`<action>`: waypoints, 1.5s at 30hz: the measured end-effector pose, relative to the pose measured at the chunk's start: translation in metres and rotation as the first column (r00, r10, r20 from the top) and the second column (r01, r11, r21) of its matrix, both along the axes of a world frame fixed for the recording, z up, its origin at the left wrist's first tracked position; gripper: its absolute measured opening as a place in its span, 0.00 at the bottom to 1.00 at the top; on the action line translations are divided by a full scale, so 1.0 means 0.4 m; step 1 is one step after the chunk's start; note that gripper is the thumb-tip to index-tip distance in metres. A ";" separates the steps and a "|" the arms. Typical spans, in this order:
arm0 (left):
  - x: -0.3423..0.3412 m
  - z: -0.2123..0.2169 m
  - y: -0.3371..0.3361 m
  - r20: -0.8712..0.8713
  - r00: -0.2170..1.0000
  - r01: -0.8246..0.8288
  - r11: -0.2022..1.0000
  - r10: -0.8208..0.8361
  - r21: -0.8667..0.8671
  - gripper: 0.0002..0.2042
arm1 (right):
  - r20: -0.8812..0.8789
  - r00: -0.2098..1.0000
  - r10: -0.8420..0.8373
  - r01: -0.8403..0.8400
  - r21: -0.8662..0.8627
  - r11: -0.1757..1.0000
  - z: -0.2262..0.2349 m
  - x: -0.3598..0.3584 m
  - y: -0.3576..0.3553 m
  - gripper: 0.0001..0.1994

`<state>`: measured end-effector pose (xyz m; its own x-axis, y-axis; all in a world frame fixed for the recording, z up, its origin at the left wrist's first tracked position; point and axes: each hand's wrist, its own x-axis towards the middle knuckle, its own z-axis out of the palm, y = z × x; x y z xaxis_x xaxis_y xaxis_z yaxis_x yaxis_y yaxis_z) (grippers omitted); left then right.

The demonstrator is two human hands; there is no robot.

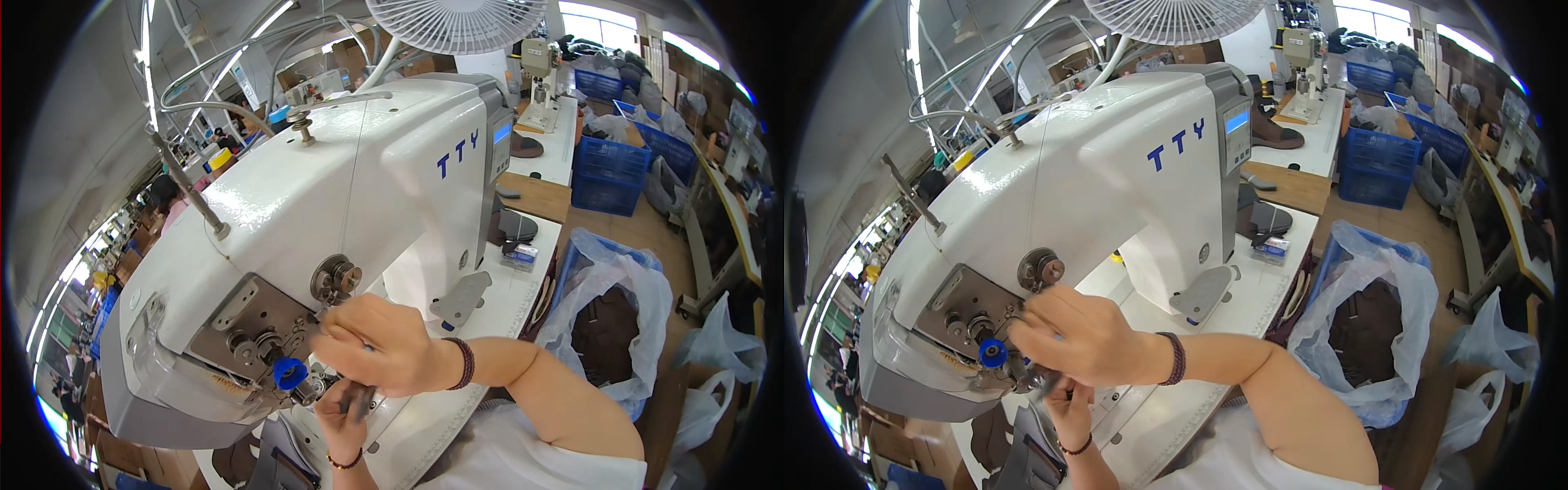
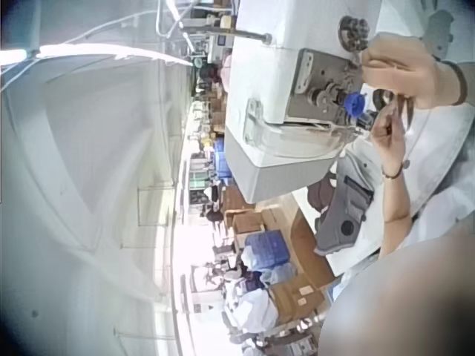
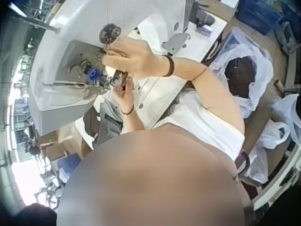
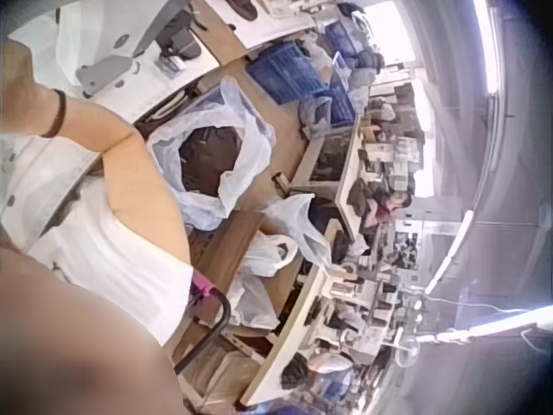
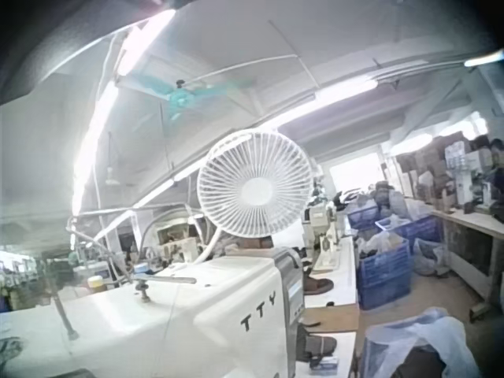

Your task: Sewing together leather shoe upper components using an industrial sewing machine.

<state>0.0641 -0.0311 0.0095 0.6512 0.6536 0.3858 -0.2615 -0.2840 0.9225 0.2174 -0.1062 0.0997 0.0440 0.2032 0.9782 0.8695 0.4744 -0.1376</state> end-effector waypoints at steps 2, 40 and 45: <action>-0.008 0.004 0.000 0.006 0.997 -0.073 0.997 0.073 -0.005 0.06 | -0.207 0.964 0.167 -0.150 0.097 0.984 -0.007 0.009 -0.002 0.05; -0.028 0.019 0.019 -0.081 0.987 -0.137 0.989 0.141 0.051 0.05 | -0.608 0.708 0.360 -0.372 0.112 0.922 0.000 0.107 -0.020 0.09; -0.021 0.005 0.038 -0.041 0.993 -0.106 0.987 0.112 0.123 0.05 | -0.012 0.952 0.306 -0.305 0.067 0.950 0.044 0.028 0.022 0.10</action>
<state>0.0555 -0.0159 0.0116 0.5977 0.6726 0.4364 -0.1798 -0.4180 0.8905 0.2285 -0.0973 0.1173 0.0108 0.1475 0.9890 0.6789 0.7251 -0.1155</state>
